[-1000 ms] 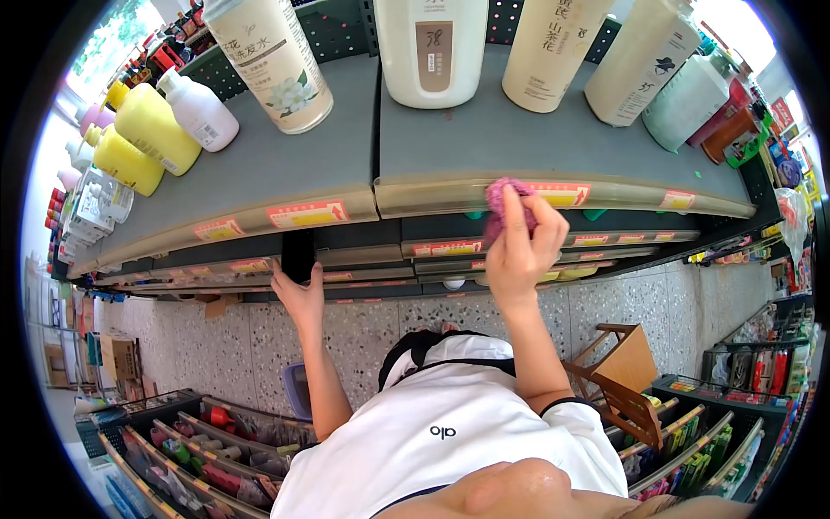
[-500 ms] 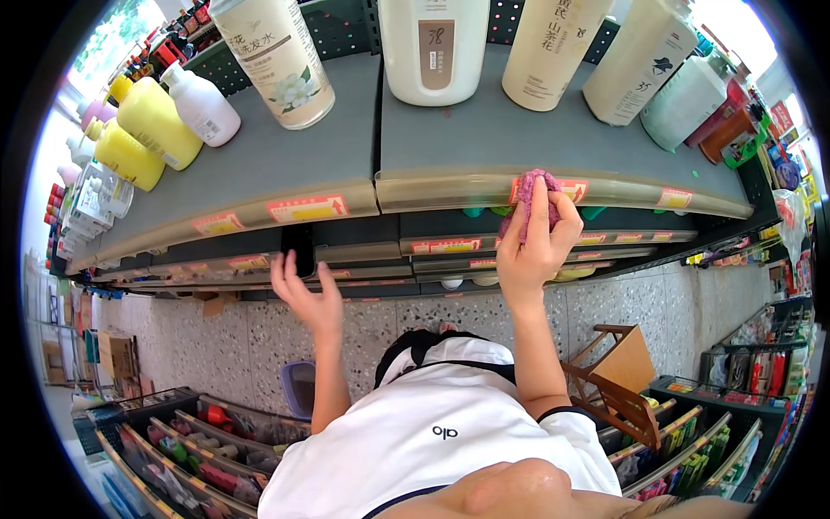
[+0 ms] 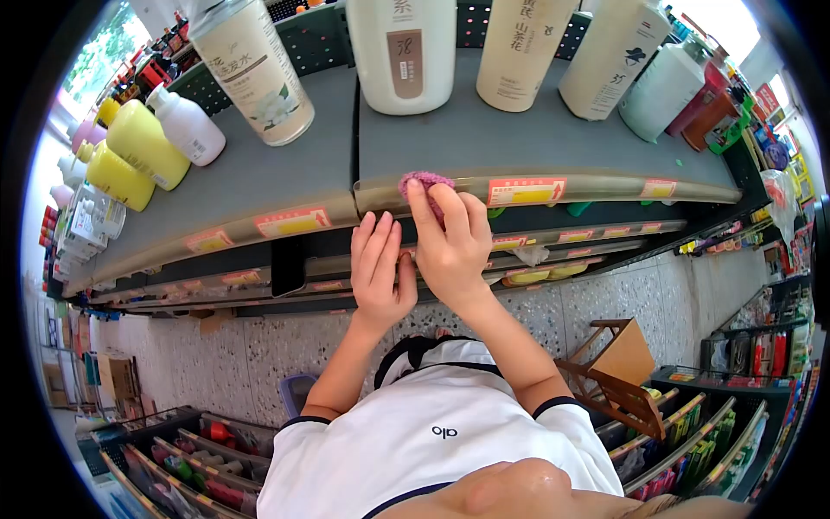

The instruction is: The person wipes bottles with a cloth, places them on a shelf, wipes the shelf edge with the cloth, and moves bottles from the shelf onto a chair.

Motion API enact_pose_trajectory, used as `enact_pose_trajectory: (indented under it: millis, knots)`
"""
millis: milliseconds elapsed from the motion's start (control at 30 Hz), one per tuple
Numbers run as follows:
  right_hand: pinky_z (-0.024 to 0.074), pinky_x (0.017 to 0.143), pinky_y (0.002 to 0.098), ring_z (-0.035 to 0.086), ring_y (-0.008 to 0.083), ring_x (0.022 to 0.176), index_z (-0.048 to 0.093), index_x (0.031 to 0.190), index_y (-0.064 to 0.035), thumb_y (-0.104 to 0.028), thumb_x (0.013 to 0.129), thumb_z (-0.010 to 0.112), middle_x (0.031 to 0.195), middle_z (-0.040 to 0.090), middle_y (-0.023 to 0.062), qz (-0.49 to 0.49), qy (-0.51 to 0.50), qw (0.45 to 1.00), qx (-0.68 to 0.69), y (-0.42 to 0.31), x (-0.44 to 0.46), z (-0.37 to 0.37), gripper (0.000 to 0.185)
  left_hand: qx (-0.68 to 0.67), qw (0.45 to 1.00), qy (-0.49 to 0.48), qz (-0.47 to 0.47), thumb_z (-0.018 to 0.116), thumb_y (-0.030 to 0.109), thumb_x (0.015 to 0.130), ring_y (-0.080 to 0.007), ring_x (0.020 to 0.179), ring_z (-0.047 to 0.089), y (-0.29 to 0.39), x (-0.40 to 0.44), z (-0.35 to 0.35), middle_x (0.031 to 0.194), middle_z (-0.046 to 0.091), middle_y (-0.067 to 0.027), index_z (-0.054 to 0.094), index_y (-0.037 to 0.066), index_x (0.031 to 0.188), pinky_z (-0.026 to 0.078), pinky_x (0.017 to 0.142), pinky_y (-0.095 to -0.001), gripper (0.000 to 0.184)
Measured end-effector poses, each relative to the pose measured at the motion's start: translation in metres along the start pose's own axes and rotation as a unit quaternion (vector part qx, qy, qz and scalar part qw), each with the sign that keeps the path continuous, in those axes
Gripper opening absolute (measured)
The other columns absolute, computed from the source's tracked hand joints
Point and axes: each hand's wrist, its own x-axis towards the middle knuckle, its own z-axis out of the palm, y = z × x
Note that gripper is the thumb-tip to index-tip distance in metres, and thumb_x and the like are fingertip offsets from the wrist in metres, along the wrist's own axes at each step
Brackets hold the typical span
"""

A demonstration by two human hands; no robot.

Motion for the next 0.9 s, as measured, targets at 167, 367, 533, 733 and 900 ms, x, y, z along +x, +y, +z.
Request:
enact_pose_trajectory:
  millis: [167, 367, 533, 733, 900]
  knots:
    - [0.0485, 0.069, 0.0326, 0.057, 0.024, 0.089, 0.069, 0.111, -0.0074, -0.012, 0.068, 0.062, 0.107, 0.058, 0.0064, -0.008, -0.009, 1.0, -0.012, 0.016, -0.001, -0.007, 0.044, 0.061, 0.995, -0.046, -0.068, 0.063, 0.003, 0.079, -0.0346, 0.139, 0.035, 0.012, 0.001, 0.013, 0.144, 0.045, -0.0193, 0.05, -0.006, 0.134, 0.013, 0.116, -0.0486, 0.056]
    - [0.0491, 0.068, 0.0358, 0.059, 0.0256, 0.085, 0.069, 0.109, -0.0067, -0.007, 0.07, 0.064, 0.103, 0.059, 0.0071, 0.032, 0.025, 0.996, -0.073, 0.046, -0.008, -0.019, 0.039, 0.073, 0.993, -0.06, -0.069, 0.064, 0.005, 0.082, -0.0337, 0.142, 0.031, 0.01, -0.003, 0.015, 0.147, 0.042, -0.0197, 0.045, -0.005, 0.138, 0.011, 0.117, -0.0478, 0.06]
    - [0.05, 0.073, 0.0379, 0.059, 0.0281, 0.086, 0.069, 0.11, -0.0041, 0.004, 0.071, 0.063, 0.104, 0.06, 0.0103, 0.071, 0.05, 0.991, -0.098, 0.071, -0.005, -0.034, 0.04, 0.08, 0.993, -0.059, -0.062, 0.063, 0.005, 0.083, -0.0327, 0.143, 0.03, 0.008, -0.004, 0.014, 0.148, 0.041, -0.0188, 0.046, -0.005, 0.138, 0.011, 0.117, -0.0473, 0.059]
    - [0.049, 0.073, 0.0371, 0.058, 0.0283, 0.088, 0.068, 0.114, -0.0032, 0.003, 0.077, 0.064, 0.106, 0.06, 0.0103, 0.12, 0.066, 0.983, -0.12, 0.098, -0.008, -0.047, 0.037, 0.074, 0.994, -0.061, -0.06, 0.063, 0.005, 0.083, -0.0322, 0.143, 0.03, 0.009, -0.002, 0.014, 0.148, 0.04, -0.0187, 0.046, -0.005, 0.138, 0.011, 0.117, -0.0471, 0.059]
    - [0.0479, 0.074, 0.0373, 0.057, 0.0289, 0.089, 0.066, 0.117, -0.0022, 0.003, 0.08, 0.065, 0.106, 0.059, 0.0109, 0.163, 0.071, 0.979, -0.1, 0.09, -0.008, -0.046, 0.038, 0.067, 0.994, -0.062, -0.056, 0.064, 0.005, 0.083, -0.0323, 0.143, 0.029, 0.008, -0.003, 0.013, 0.149, 0.04, -0.0191, 0.046, -0.005, 0.138, 0.013, 0.117, -0.0475, 0.059]
